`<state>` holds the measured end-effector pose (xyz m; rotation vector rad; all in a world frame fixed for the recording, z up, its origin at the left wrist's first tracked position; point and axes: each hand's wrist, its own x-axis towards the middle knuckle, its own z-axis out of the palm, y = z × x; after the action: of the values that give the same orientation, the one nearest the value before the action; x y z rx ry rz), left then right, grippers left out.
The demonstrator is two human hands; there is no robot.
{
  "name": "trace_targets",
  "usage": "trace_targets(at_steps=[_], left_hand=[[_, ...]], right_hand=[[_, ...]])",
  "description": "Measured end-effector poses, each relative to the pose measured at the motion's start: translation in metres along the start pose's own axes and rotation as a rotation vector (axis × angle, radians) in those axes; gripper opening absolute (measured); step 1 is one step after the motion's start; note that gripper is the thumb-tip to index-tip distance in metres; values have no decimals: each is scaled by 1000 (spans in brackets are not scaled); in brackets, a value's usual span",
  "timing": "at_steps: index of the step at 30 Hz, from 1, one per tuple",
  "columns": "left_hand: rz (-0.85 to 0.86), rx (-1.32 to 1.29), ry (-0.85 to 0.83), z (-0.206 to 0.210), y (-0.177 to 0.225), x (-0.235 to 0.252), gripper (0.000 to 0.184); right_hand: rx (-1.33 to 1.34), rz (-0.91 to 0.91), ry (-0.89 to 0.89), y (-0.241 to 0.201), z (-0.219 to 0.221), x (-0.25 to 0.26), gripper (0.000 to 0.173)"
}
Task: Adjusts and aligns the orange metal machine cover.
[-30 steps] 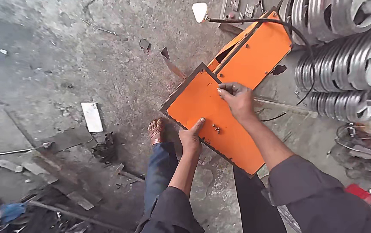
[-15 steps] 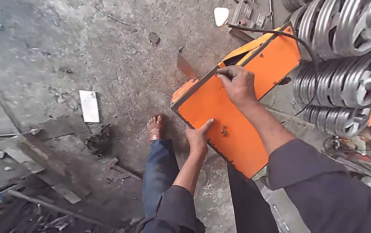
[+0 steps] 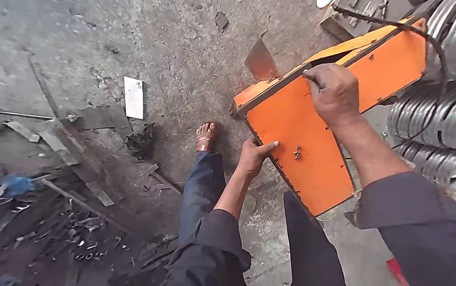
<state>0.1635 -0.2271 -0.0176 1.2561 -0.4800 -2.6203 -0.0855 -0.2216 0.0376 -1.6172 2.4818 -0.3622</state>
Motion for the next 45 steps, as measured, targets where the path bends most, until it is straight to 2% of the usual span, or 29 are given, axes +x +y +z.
trace_targets(at_steps=[4,11,18,27,33,40,45], left_hand=[[43,-8,17,2,-3,3,37],[46,-26,61,5,-5,3,39],[-9,-48,22,2,-2,2,42],[-32,-33,-35,0,2,2,41],[-69,-12,-51,0,6,3,46],[-79,-5,-41,0,7,2,48],[-83,6,-9,3,7,0,46]], right_hand=[[-24,25,2,-3,0,3,22],[-52,122,-127,-15,-9,13,23],[-50,69,-178,-9,-11,16,25],[-34,-42,-77,5,-8,6,22],[-62,12,-156,-3,-12,15,26],[-58,-28,-136,-1,-11,14,25],[-47,84,-173,-6,-13,17,28]])
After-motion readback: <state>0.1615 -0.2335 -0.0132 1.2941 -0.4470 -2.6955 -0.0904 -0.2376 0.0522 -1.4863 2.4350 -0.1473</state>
